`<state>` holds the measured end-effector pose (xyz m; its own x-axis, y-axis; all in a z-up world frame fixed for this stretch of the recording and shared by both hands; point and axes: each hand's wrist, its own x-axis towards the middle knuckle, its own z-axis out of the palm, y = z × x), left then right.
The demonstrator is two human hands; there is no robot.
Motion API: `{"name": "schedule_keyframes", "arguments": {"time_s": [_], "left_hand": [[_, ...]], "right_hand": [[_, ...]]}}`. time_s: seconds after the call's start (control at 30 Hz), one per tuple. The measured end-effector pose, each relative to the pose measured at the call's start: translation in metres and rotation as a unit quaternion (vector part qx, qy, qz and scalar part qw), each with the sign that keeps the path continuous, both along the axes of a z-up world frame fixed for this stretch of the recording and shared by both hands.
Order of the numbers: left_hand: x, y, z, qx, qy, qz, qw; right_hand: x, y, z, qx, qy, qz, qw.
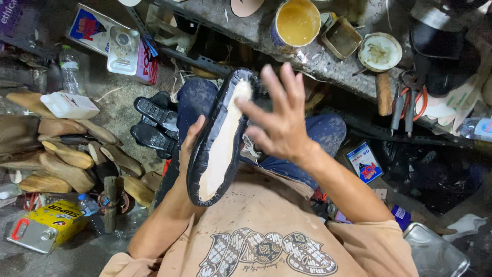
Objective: The person applies a yellowish adhesive to the sole and edges of a black shoe using their fingers. They repeatedly dip fingers into a container and spread the glue across the shoe's surface, then place the shoe on a shelf.
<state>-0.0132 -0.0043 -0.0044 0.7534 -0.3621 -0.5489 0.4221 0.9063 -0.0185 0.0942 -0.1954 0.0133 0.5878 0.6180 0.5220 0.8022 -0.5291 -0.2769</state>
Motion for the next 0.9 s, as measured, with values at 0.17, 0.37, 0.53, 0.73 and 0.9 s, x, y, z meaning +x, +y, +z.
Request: {"name": "schedule_keyframes", "arguments": {"time_s": [0.17,0.37,0.53,0.73,0.9], "left_hand": [[-0.001,-0.001,0.007,-0.103,-0.055,0.052,0.992],[0.001,-0.006,0.007,-0.006,-0.046,0.054,0.997],[0.003,0.0,0.003,-0.065,-0.048,0.042,0.996],[0.018,-0.012,0.033,0.072,0.032,0.038,0.996],[0.025,-0.003,0.03,-0.024,0.007,0.019,1.0]], "right_hand": [[-0.018,0.0,0.008,0.085,-0.025,0.123,0.988],[-0.006,0.002,0.01,0.054,-0.01,0.07,0.996],[-0.024,-0.007,0.016,0.041,-0.012,0.119,0.992],[-0.025,0.009,0.014,0.003,-0.004,0.013,1.0],[-0.024,0.007,0.022,0.046,0.044,0.124,0.99]]}}
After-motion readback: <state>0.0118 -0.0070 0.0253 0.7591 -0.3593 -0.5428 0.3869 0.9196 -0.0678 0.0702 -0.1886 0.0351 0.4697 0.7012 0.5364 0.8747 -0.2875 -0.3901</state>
